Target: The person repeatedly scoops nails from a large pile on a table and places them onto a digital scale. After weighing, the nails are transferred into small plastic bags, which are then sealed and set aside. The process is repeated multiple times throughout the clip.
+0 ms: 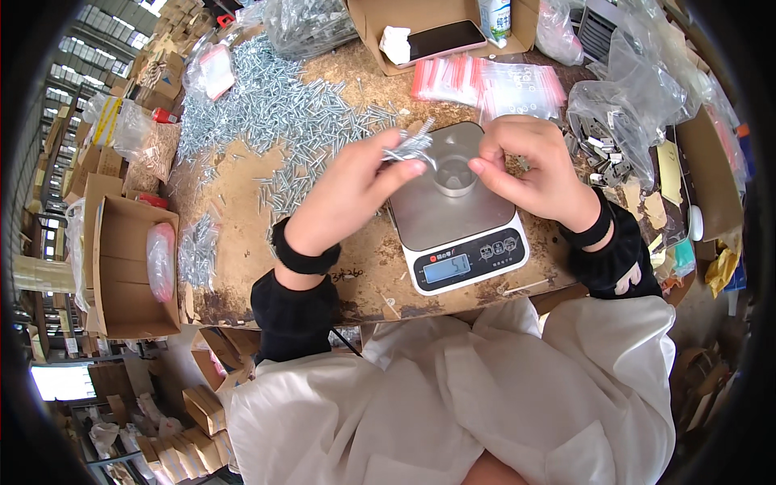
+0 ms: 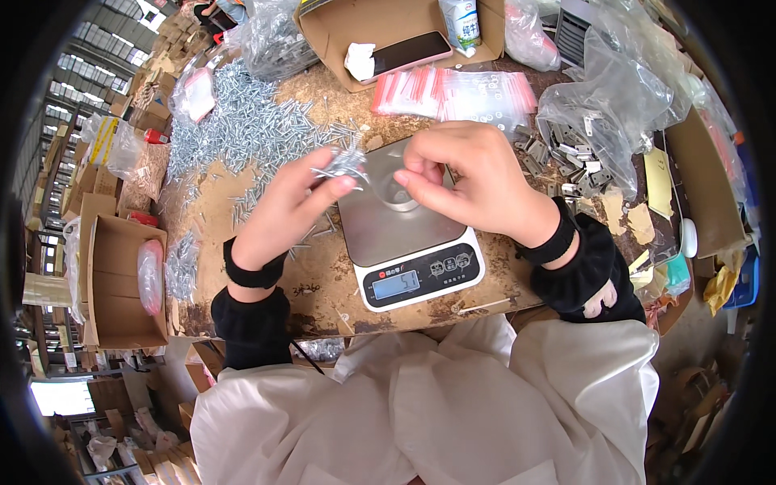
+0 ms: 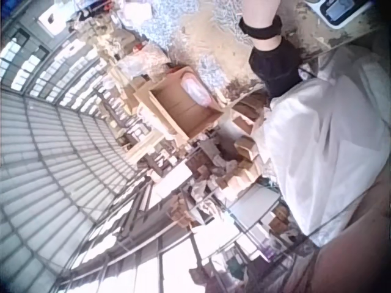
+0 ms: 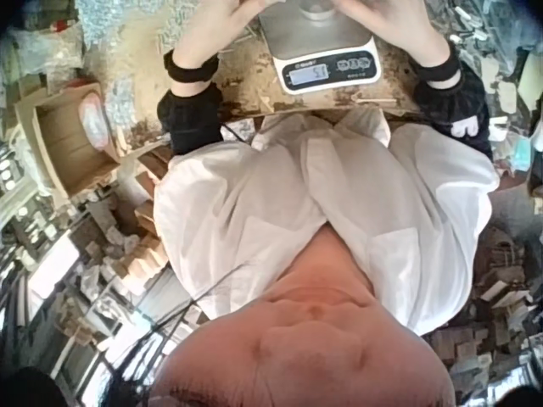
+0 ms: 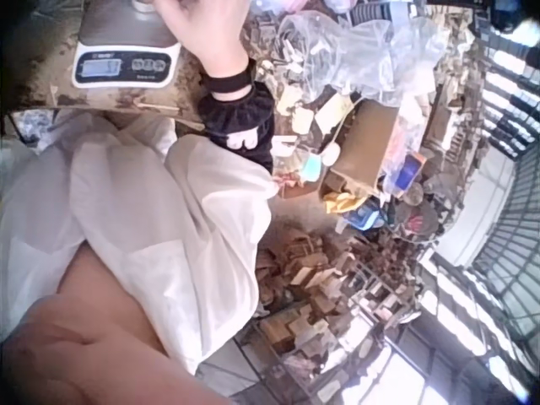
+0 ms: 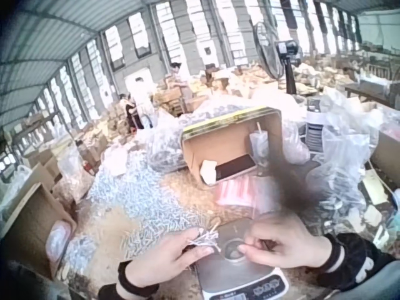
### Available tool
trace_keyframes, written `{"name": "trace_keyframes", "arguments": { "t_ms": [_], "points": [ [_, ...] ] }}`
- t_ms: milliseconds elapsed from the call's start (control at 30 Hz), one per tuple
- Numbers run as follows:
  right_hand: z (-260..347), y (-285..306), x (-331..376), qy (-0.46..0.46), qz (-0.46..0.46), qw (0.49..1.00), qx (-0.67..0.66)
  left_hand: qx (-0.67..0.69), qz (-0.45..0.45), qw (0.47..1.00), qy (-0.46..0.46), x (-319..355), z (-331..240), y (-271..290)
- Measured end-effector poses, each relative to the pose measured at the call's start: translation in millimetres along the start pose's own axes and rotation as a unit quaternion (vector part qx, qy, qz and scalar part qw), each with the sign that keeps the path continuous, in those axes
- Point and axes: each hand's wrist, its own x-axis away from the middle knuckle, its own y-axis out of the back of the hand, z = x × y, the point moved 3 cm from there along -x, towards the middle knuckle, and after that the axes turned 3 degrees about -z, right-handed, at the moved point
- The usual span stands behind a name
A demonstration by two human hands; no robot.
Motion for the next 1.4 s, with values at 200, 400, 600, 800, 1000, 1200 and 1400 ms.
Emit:
{"name": "trace_keyframes", "arguments": {
  "t_ms": [200, 400, 600, 800, 1000, 1200, 1400],
  "points": [
    [-7.4, 2.8, -0.8, -0.040, -0.009, 0.999, -0.001, -0.040, 0.055, 0.997, -0.041, -18.2, -13.0, -17.1],
    [-40.6, -2.9, 6.9, -0.229, 0.081, 0.969, -0.037, -0.036, 0.051, 0.997, -0.039, -25.0, -21.7, -24.8],
    [-41.8, -7.1, 13.4, -0.316, 0.106, 0.932, -0.143, -0.044, 0.002, 0.997, -0.064, -25.3, -23.0, -25.4],
    [-35.0, -4.4, 11.3, -0.311, 0.155, 0.924, -0.160, -0.007, -0.061, 0.997, -0.056, -14.2, -20.7, -16.1],
    [-77.3, 34.9, 3.9, -0.244, 0.082, 0.956, 0.143, 0.030, -0.213, 0.973, -0.084, 5.1, 12.0, 16.5],
    [-82.8, 12.0, 12.3, -0.084, 0.112, 0.969, 0.204, -0.006, -0.287, 0.958, 0.026, 32.0, 88.1, 54.7],
    [-79.7, -6.5, 16.0, -0.064, 0.147, 0.946, 0.282, -0.079, -0.292, 0.951, 0.062, 35.7, 97.1, 58.8]
  ]
}}
